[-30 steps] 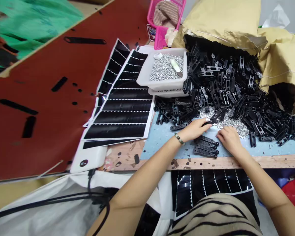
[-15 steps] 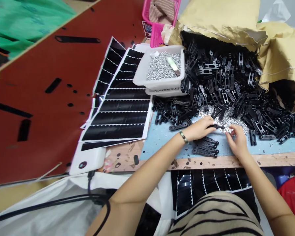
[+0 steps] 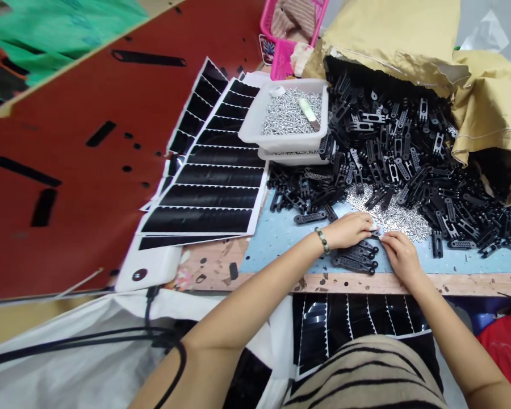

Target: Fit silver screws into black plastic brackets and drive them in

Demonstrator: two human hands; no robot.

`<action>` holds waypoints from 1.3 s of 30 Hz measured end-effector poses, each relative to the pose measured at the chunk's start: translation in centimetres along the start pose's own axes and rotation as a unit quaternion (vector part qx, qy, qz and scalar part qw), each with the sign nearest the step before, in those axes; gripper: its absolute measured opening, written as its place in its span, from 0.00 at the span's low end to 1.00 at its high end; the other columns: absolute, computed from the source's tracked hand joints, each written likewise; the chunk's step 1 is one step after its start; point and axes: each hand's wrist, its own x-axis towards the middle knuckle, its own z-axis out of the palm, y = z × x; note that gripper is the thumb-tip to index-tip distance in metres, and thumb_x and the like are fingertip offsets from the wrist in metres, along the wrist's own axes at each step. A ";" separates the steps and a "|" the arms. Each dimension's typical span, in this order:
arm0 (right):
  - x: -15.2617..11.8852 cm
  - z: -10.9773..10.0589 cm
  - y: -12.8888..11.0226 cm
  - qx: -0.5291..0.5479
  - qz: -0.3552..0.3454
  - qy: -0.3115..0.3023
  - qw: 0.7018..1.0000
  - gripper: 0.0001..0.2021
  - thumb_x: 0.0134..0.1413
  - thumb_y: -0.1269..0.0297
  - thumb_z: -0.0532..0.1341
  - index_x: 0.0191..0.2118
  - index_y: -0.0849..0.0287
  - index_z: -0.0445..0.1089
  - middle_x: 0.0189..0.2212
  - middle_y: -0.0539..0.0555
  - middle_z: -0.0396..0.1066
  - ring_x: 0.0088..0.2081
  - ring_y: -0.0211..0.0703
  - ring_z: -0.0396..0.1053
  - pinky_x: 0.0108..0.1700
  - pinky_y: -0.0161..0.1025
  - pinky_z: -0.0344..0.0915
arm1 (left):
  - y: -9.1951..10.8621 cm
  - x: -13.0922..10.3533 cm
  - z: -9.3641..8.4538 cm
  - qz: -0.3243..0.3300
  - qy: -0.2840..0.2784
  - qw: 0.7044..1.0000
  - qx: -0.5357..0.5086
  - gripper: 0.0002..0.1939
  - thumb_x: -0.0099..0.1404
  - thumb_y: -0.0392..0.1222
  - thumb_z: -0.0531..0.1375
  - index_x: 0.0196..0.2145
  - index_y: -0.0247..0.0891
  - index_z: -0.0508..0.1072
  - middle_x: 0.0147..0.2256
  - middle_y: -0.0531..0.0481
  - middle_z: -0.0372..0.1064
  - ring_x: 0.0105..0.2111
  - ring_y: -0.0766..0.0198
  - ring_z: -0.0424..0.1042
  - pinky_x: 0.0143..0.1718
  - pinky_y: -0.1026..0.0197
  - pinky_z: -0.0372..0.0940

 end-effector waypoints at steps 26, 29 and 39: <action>1.8 -4.6 2.5 -0.226 0.137 0.058 0.963 0.15 0.60 0.60 0.54 0.49 0.61 0.67 0.41 0.63 0.69 0.44 0.54 0.63 0.45 0.49 0.60 | 4.1 1.7 0.7 -0.018 0.151 0.983 0.103 0.12 0.69 0.39 0.50 0.47 0.40 0.68 0.44 0.45 0.69 0.47 0.55 0.65 0.49 0.50 0.56; 3.1 -4.6 3.6 -0.255 0.141 0.008 0.957 0.11 0.60 0.64 0.53 0.43 0.61 0.70 0.36 0.60 0.70 0.39 0.51 0.64 0.43 0.46 0.59 | 5.1 5.9 1.7 -0.027 0.142 0.981 0.129 0.10 0.68 0.37 0.51 0.39 0.38 0.71 0.38 0.42 0.70 0.43 0.51 0.65 0.46 0.47 0.54; 2.5 -5.1 5.1 -0.064 0.118 0.104 0.985 0.14 0.61 0.65 0.51 0.42 0.61 0.72 0.36 0.59 0.72 0.39 0.47 0.68 0.45 0.44 0.64 | 4.6 8.2 1.9 -0.063 0.209 0.976 -0.002 0.06 0.66 0.35 0.56 0.34 0.37 0.73 0.38 0.44 0.71 0.43 0.53 0.67 0.46 0.51 0.59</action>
